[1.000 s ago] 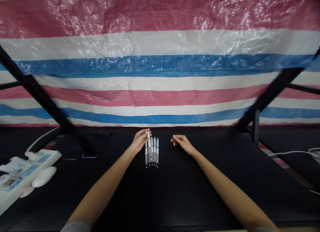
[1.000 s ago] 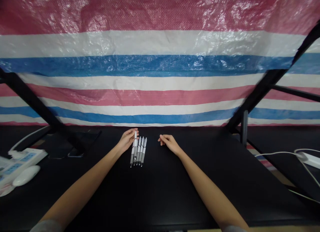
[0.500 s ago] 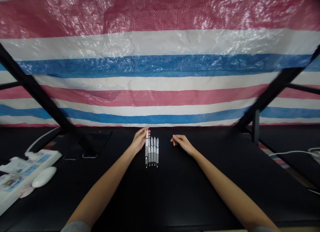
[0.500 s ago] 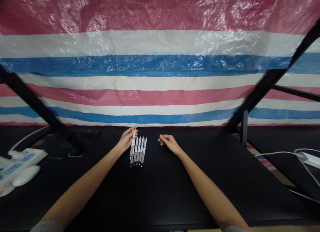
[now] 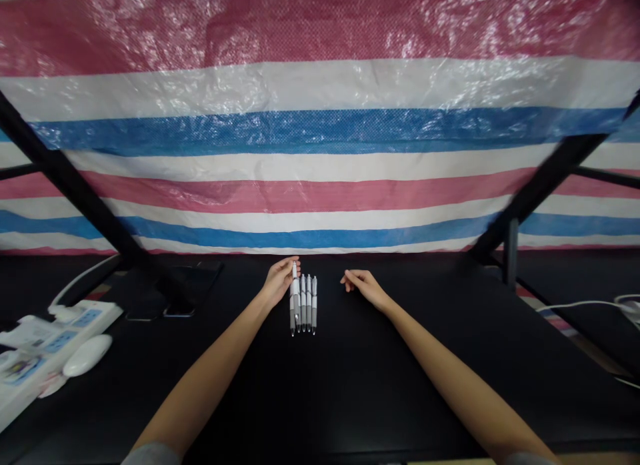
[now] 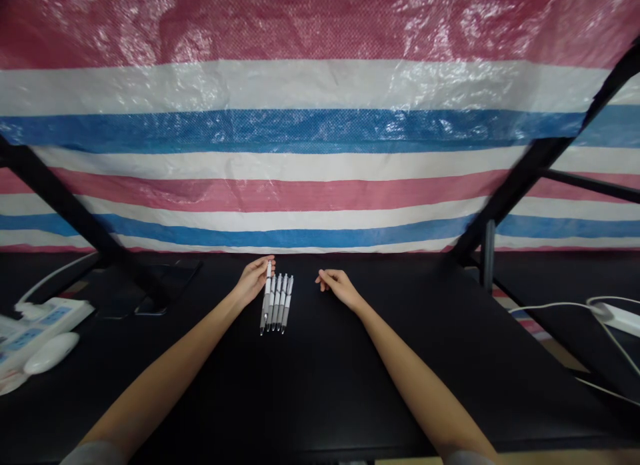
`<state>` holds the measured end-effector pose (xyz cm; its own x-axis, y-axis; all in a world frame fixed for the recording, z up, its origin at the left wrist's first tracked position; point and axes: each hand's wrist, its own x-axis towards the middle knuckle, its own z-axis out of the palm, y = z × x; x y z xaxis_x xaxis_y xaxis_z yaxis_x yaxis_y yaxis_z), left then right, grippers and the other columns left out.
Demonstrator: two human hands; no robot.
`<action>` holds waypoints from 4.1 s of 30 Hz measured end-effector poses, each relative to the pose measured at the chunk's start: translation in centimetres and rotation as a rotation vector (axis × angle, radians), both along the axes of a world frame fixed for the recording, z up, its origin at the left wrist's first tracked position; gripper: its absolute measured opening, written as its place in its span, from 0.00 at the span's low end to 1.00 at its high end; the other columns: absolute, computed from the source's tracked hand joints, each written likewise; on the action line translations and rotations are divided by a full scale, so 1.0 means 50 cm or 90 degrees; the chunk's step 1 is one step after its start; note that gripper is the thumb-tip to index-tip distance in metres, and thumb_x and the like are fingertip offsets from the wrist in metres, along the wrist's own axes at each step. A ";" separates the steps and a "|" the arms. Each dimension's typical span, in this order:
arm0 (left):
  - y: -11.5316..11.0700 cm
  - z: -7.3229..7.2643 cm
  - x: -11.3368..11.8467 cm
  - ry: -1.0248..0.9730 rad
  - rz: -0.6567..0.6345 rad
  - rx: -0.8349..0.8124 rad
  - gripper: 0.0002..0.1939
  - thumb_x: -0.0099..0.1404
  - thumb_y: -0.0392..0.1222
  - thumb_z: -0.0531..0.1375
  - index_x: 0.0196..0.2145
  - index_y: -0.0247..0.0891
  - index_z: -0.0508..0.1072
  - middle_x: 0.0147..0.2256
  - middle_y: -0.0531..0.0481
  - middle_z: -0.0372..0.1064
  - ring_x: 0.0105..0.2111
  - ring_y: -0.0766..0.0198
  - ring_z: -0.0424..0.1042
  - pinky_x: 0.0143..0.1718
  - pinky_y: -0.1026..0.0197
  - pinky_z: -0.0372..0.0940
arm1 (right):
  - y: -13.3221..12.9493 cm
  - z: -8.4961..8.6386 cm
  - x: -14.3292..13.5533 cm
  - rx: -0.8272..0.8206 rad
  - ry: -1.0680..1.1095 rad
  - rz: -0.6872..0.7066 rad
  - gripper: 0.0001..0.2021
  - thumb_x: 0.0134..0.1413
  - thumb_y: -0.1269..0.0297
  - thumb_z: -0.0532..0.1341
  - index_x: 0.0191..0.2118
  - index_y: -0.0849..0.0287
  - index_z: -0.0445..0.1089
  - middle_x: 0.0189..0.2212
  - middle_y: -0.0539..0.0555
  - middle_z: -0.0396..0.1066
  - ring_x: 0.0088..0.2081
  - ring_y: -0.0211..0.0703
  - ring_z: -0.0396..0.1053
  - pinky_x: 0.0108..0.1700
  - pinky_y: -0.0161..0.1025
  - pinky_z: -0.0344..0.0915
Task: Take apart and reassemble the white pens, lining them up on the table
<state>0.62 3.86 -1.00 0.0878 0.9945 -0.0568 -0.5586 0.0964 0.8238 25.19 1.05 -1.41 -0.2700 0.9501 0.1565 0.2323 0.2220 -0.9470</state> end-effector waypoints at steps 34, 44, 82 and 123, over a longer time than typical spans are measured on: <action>-0.001 -0.003 0.003 0.045 0.041 0.008 0.06 0.50 0.34 0.66 0.28 0.31 0.76 0.27 0.47 0.72 0.27 0.68 0.70 0.32 0.65 0.66 | 0.002 -0.005 0.001 -0.005 0.005 0.003 0.25 0.51 0.40 0.54 0.27 0.61 0.71 0.18 0.50 0.65 0.23 0.37 0.62 0.28 0.35 0.57; -0.003 -0.009 0.005 0.075 0.043 0.035 0.09 0.49 0.38 0.68 0.28 0.30 0.76 0.27 0.46 0.72 0.27 0.67 0.70 0.33 0.63 0.66 | 0.001 -0.003 0.002 0.004 -0.017 -0.004 0.26 0.52 0.40 0.52 0.26 0.60 0.71 0.18 0.50 0.65 0.22 0.37 0.61 0.28 0.35 0.58; -0.131 -0.013 0.013 0.775 -0.188 0.526 0.33 0.57 0.56 0.60 0.58 0.46 0.60 0.63 0.44 0.45 0.63 0.46 0.40 0.61 0.49 0.40 | 0.008 -0.007 0.010 0.046 0.067 -0.181 0.27 0.50 0.37 0.51 0.25 0.59 0.69 0.18 0.51 0.64 0.22 0.38 0.61 0.27 0.37 0.59; -0.032 -0.002 0.007 1.225 0.069 0.508 0.14 0.66 0.43 0.49 0.42 0.36 0.70 0.42 0.43 0.67 0.43 0.54 0.64 0.43 0.54 0.60 | 0.023 -0.017 0.041 0.107 0.280 -0.474 0.26 0.48 0.39 0.54 0.20 0.60 0.67 0.14 0.47 0.58 0.17 0.33 0.54 0.21 0.35 0.50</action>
